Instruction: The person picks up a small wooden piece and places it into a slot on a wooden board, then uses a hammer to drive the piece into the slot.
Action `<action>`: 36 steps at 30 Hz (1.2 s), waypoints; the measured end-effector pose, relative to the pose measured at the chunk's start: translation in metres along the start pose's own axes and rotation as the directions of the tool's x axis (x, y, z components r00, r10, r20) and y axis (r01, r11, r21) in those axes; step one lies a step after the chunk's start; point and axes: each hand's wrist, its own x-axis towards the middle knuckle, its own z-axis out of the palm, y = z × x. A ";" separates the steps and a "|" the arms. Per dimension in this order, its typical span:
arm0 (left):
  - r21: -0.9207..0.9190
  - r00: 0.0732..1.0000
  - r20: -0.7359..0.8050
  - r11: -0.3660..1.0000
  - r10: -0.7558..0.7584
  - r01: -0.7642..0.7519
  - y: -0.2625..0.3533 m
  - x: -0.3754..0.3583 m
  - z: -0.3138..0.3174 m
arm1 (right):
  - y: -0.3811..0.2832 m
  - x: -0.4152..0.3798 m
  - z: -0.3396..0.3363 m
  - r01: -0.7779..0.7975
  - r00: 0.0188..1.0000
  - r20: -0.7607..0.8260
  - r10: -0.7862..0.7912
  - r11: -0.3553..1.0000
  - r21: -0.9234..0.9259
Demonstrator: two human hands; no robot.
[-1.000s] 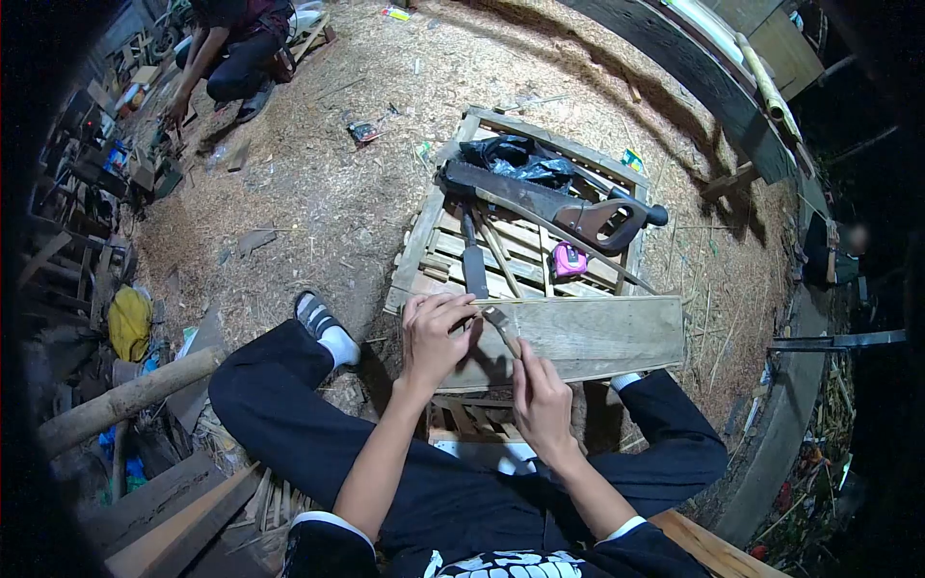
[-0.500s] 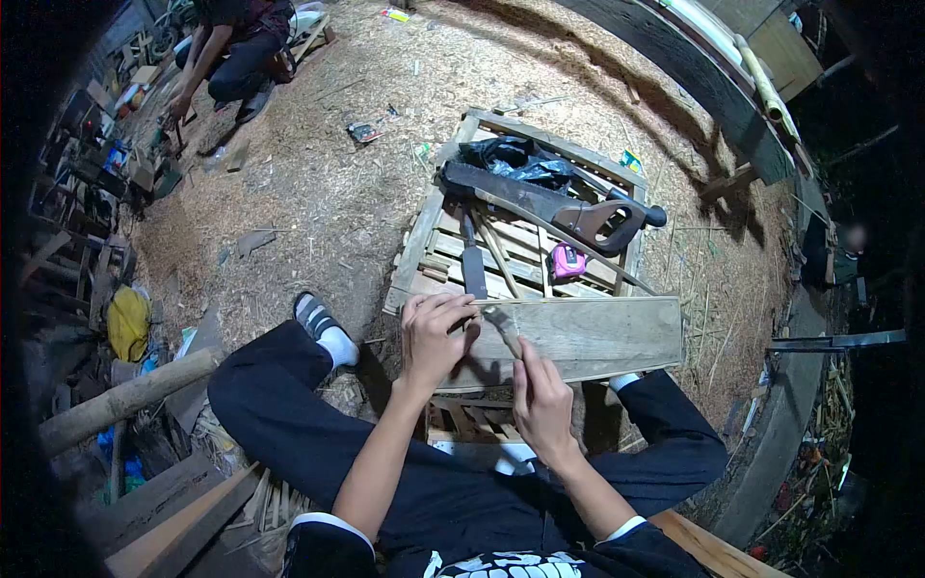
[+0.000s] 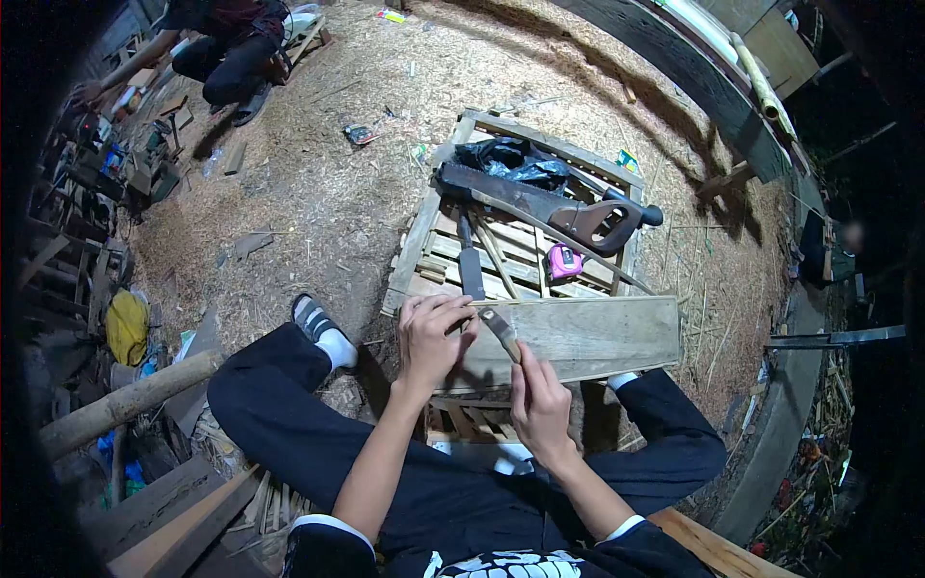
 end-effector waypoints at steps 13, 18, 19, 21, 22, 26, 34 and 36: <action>0.030 1.000 -0.023 1.000 -0.005 0.005 0.005 0.000 -0.012 | 0.008 -0.003 -0.002 -0.059 0.998 0.001 0.059 0.997 0.041; 0.035 1.000 -0.018 0.999 0.003 -0.002 0.000 -0.003 -0.011 | 0.007 -0.005 0.003 0.007 1.000 0.023 -0.008 0.999 0.052; 0.050 1.000 -0.011 0.999 0.008 -0.008 0.000 -0.003 -0.011 | 0.007 -0.005 0.005 0.006 1.000 0.026 -0.007 0.999 0.052; 0.046 1.000 -0.005 0.999 0.009 -0.008 0.000 -0.004 -0.011 | 0.006 -0.006 0.008 0.051 0.998 -0.044 -0.048 0.996 0.078; 0.042 1.000 -0.002 0.999 0.012 -0.012 0.000 -0.004 -0.012 | 0.006 -0.005 0.008 0.052 0.998 -0.045 -0.048 0.996 0.077; 0.007 1.000 0.002 1.000 0.006 -0.006 -0.002 -0.001 -0.013 | 0.001 0.000 0.001 -0.032 0.998 0.049 0.032 0.999 -0.014; 0.005 1.000 -0.007 1.000 0.018 -0.018 -0.004 -0.001 -0.010 | -0.001 0.001 0.003 0.011 0.997 0.080 -0.004 0.995 -0.096; 0.003 1.000 0.009 1.000 0.014 -0.014 -0.003 -0.005 -0.011 | -0.009 -0.002 -0.001 0.031 0.998 -0.055 -0.030 0.999 0.019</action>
